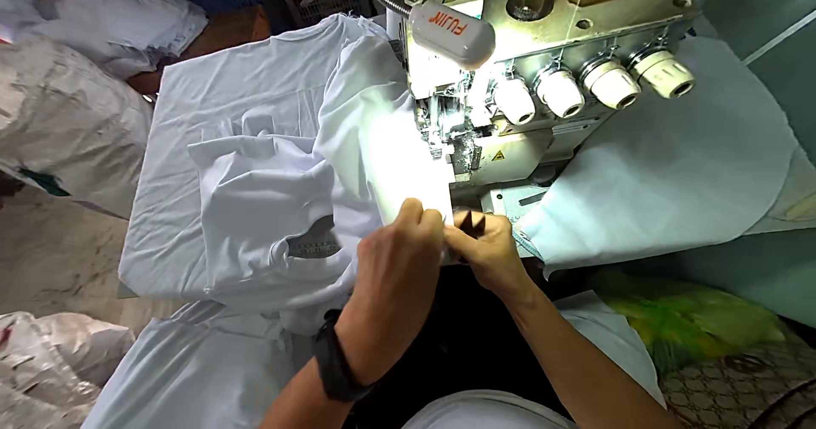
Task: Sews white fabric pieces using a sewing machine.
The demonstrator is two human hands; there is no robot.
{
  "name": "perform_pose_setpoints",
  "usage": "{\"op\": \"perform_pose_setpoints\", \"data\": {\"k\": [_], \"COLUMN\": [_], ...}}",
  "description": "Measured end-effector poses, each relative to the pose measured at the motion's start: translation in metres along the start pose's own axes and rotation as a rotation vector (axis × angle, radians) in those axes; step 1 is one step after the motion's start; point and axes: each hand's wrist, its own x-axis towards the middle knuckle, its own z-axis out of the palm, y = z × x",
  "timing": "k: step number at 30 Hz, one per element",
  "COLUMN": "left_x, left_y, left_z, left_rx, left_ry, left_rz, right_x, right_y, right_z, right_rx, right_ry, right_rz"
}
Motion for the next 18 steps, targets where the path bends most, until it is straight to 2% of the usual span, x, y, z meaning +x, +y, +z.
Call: {"op": "perform_pose_setpoints", "data": {"k": [4,9,13,15,17,18], "left_x": [-0.007,0.008,0.026,0.024,0.014,0.002], "left_y": [-0.025,-0.003,-0.002,-0.004,-0.023,-0.041], "left_z": [-0.015,-0.016,0.006,0.008,-0.004,-0.015], "left_rx": [-0.167,0.049,0.085,0.003,-0.147,-0.156], "left_ry": [0.018,0.003,0.017,0.029,0.076,0.133], "left_rz": [0.054,0.121,0.088,0.086,0.031,-0.063], "right_x": [-0.016,-0.001,0.013,0.017,0.018,0.016], "right_y": [0.009,0.006,0.001,0.001,0.0,0.0], "right_z": [-0.012,-0.004,0.006,0.007,0.005,0.003], "right_rx": [-0.014,-0.036,0.0,-0.002,-0.035,-0.053], "right_ry": [-0.063,0.055,0.116,0.158,0.17,0.15], "right_rz": [-0.166,-0.114,-0.05,-0.055,-0.062,-0.061]}}
